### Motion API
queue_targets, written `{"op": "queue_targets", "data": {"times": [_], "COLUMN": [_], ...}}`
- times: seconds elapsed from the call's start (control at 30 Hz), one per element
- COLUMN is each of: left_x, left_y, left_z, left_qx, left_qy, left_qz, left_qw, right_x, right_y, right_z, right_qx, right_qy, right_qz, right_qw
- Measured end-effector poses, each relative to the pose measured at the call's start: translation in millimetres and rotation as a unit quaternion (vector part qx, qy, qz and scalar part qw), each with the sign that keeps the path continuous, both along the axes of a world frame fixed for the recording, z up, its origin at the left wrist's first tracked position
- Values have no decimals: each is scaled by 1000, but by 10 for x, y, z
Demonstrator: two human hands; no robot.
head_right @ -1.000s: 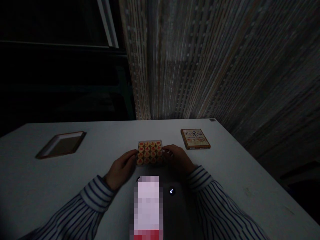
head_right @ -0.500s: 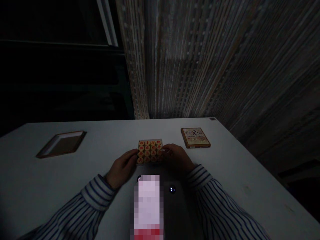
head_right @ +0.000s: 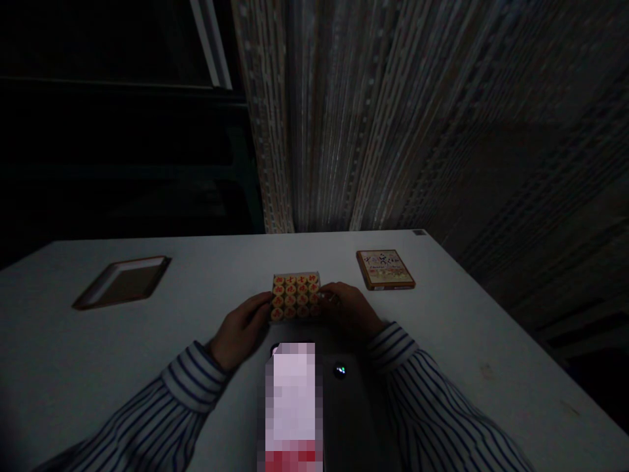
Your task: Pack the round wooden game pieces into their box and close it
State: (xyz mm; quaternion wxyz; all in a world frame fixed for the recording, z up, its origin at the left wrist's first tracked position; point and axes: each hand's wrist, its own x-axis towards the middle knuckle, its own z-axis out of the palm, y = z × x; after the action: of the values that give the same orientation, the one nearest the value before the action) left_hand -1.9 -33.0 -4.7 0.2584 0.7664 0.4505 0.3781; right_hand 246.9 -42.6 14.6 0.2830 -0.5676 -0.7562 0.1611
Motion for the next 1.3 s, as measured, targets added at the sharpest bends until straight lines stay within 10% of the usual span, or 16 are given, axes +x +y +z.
{"op": "queue_targets", "data": {"times": [1.3], "left_x": [3], "left_y": [5], "left_z": [-14], "left_qx": [10], "left_qy": [-1], "left_qz": [2], "left_qw": [1000], "right_x": [-5], "right_y": [-13], "right_z": [20], "right_qx": [-7], "right_qy": [2], "right_qz": [10], "right_qw": [1000]}}
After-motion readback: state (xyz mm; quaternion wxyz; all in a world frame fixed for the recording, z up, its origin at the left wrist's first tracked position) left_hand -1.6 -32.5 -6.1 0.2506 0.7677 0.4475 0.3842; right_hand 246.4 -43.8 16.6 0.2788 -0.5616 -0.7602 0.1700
